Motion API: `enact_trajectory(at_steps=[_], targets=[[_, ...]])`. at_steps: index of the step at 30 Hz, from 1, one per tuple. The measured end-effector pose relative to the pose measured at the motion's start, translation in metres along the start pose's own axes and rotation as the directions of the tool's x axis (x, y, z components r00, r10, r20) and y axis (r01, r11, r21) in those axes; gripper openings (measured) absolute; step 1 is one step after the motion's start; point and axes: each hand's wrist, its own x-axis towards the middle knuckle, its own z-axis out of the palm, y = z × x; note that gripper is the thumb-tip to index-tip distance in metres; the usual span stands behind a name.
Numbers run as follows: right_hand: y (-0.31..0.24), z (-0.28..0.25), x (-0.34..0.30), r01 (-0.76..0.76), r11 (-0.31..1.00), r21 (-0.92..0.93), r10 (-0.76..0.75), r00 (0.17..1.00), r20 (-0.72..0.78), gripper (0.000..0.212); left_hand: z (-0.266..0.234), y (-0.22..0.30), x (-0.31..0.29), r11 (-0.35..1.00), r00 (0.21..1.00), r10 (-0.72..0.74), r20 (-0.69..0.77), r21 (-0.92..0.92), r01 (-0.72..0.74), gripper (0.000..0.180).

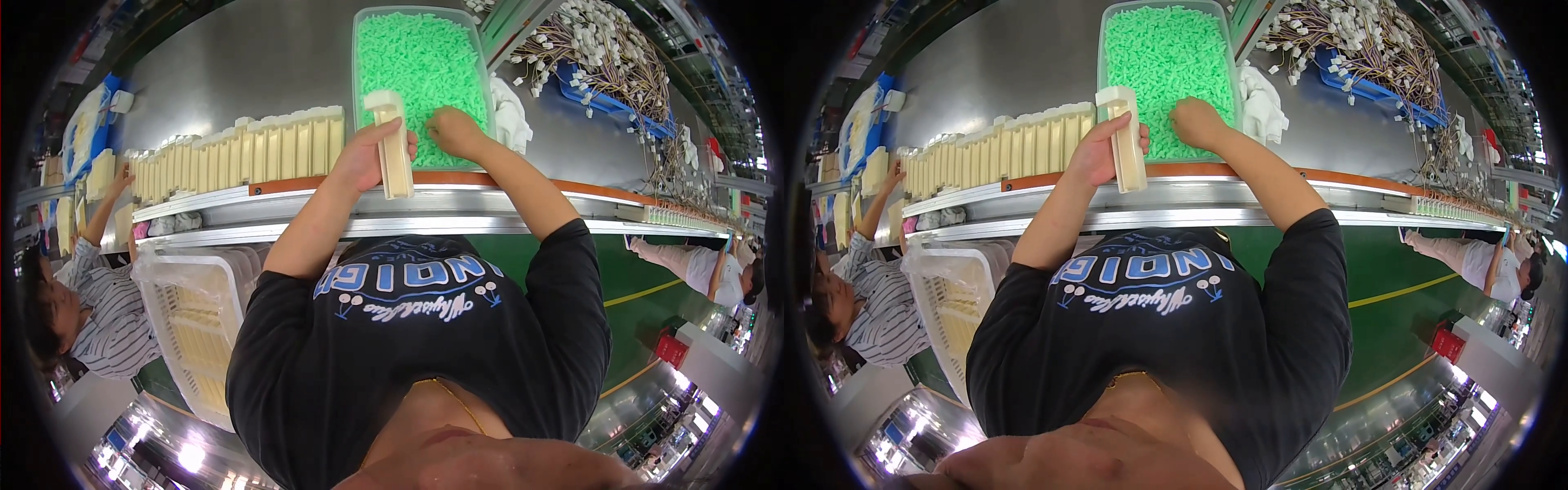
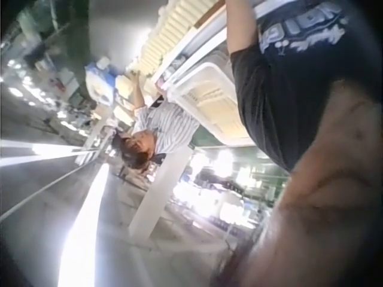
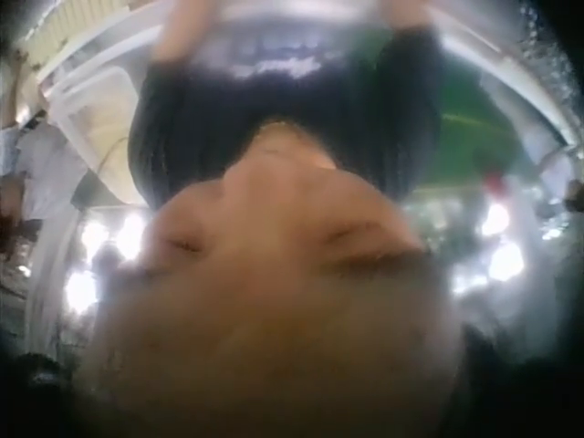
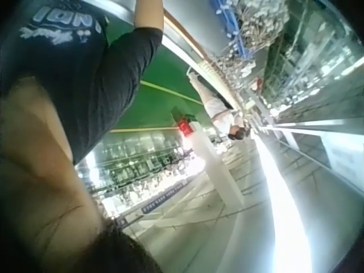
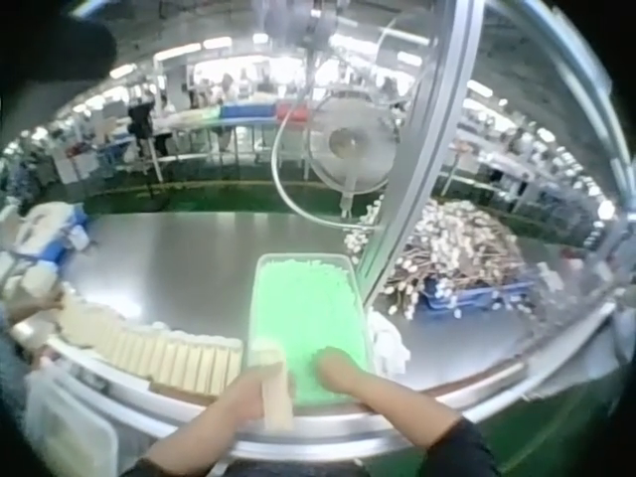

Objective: The person inserts small green plastic components by hand into a white multi-slot plastic holder at an assembly station.

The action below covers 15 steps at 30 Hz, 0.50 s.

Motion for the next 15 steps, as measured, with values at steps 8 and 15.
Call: enact_trajectory(at_steps=[8,15], targets=[[-0.002,0.005,0.009,0.172,0.967,-0.19,-0.187,0.98,-0.067,0.016,-0.003,0.0,0.0,0.994,0.998,0.026,0.058,-0.109,-0.02,0.024],[0.007,-0.001,0.016,0.115,0.99,0.08,-0.111,0.992,-0.056,0.02,-0.014,0.025,-0.016,0.986,0.986,0.156,-0.054,0.058,-0.153,0.025]])
